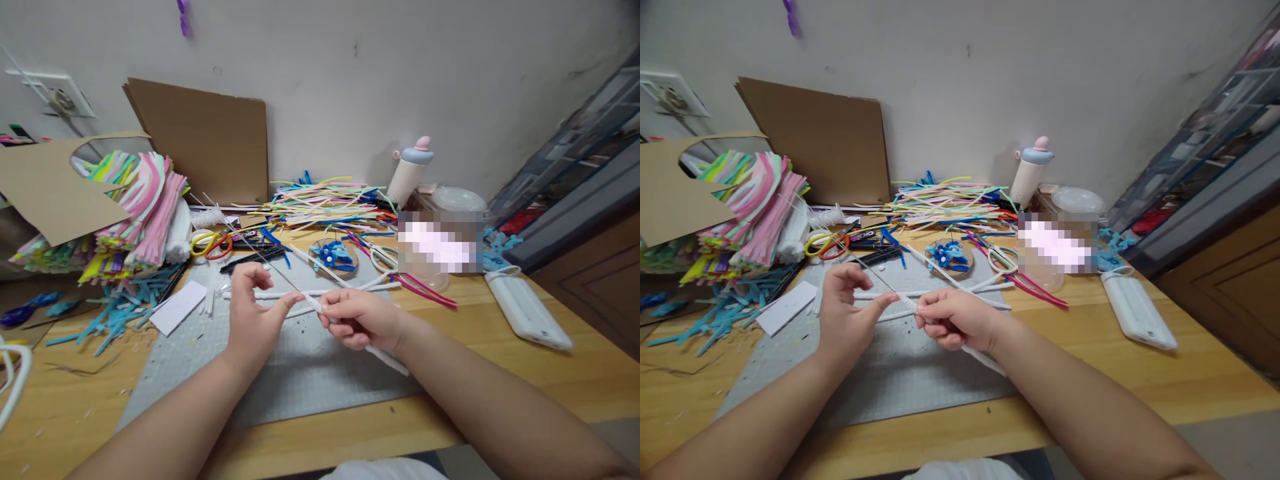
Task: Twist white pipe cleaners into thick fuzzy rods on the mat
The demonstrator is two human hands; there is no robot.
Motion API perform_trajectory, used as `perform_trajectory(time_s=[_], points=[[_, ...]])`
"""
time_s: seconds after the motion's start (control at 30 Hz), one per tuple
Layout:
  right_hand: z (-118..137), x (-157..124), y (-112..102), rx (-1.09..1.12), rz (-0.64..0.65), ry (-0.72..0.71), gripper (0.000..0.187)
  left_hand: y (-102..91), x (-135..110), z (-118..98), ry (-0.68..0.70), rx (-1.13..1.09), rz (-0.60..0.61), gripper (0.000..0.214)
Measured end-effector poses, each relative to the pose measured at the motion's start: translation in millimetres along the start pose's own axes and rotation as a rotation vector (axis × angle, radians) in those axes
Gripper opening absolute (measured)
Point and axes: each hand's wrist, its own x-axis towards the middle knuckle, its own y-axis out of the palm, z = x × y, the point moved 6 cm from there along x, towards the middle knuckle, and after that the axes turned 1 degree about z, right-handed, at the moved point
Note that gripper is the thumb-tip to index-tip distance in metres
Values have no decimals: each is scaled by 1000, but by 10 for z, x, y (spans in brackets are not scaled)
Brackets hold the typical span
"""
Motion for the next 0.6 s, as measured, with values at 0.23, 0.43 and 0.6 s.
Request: perform_trajectory(time_s=[0.23, 0.43, 0.6], points=[[47, -55, 52, -14, 153, 59, 14, -44, -8, -668, 910, 658, 169, 22], [286, -226, 123, -485, -3, -41, 19, 95, 29, -739, 721, 770, 758, 18], [766, -592, 410, -1593, -500, -502, 12, 102, 73, -571, -30, 616, 827, 25]])
